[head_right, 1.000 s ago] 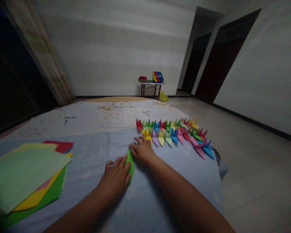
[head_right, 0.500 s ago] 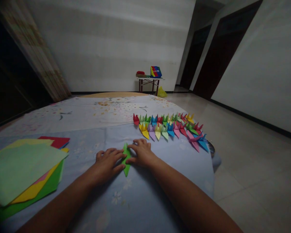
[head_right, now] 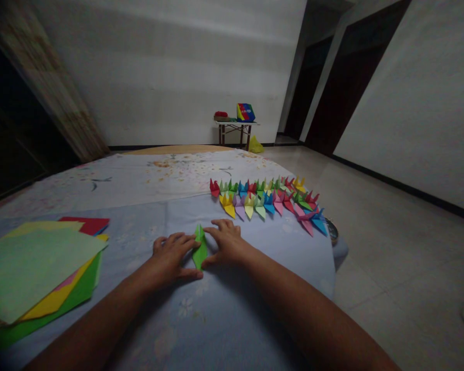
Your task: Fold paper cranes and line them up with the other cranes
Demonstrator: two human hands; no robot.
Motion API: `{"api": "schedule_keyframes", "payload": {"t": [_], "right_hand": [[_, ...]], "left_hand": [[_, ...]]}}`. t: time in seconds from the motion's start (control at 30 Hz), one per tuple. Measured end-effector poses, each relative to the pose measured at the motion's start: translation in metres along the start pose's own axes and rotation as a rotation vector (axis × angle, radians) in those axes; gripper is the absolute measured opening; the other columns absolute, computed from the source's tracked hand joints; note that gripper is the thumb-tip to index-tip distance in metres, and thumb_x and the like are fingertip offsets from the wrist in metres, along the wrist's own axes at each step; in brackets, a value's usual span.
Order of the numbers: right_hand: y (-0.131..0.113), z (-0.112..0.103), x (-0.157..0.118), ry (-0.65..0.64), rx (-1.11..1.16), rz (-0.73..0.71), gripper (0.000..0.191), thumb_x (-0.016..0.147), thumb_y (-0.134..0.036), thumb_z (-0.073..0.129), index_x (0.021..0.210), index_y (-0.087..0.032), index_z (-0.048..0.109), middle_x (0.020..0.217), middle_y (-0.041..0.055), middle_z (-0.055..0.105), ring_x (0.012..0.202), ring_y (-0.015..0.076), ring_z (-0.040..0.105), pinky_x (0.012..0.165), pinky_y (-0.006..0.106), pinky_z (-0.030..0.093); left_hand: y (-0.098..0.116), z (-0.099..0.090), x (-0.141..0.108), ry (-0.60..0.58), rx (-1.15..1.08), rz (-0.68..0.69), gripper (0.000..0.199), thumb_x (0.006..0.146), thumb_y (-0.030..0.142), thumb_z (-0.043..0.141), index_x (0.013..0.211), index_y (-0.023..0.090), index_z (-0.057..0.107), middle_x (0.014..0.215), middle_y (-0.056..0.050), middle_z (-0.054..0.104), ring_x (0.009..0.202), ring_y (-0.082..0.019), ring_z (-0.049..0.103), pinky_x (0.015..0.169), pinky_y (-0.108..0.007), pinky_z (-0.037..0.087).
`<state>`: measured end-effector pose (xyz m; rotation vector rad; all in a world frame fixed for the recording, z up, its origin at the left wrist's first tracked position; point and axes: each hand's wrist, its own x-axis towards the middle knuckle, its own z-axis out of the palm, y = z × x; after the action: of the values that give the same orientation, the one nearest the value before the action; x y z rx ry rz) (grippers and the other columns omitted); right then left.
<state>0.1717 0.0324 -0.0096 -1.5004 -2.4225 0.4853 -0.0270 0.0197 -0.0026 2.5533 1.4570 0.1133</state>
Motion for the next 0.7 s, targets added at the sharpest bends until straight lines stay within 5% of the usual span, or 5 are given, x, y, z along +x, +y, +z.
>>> {"api": "schedule_keyframes", "payload": {"t": [0.2, 0.57, 0.7], "right_hand": [[-0.007, 0.006, 0.003, 0.072, 0.006, -0.02, 0.083, 0.057, -0.061, 0.068, 0.128, -0.027, 0.042, 0.136, 0.0117, 0.033, 0.124, 0.0321, 0.023, 0.094, 0.054, 0.024], [-0.006, 0.002, -0.01, -0.041, 0.001, -0.05, 0.103, 0.046, -0.06, 0.074, 0.135, -0.029, 0.031, 0.141, 0.0137, 0.026, 0.128, 0.0358, 0.017, 0.096, 0.057, 0.021], [-0.007, 0.0, -0.002, 0.063, 0.023, 0.011, 0.095, 0.051, -0.063, 0.07, 0.133, -0.027, 0.036, 0.138, 0.013, 0.031, 0.126, 0.0342, 0.021, 0.096, 0.056, 0.023]], "left_hand": [[-0.015, -0.008, 0.001, -0.148, -0.069, 0.03, 0.082, 0.055, 0.068, 0.062, 0.127, 0.034, 0.044, 0.141, -0.005, 0.038, 0.129, -0.036, 0.023, 0.099, -0.06, 0.012], [-0.017, -0.008, 0.0, -0.133, -0.073, 0.034, 0.081, 0.054, 0.056, 0.07, 0.128, 0.035, 0.044, 0.141, -0.004, 0.038, 0.13, -0.036, 0.023, 0.1, -0.06, 0.01], [-0.018, -0.009, 0.001, -0.13, -0.075, 0.044, 0.081, 0.054, 0.057, 0.069, 0.127, 0.035, 0.045, 0.141, -0.004, 0.038, 0.13, -0.036, 0.023, 0.1, -0.061, 0.01]]}}
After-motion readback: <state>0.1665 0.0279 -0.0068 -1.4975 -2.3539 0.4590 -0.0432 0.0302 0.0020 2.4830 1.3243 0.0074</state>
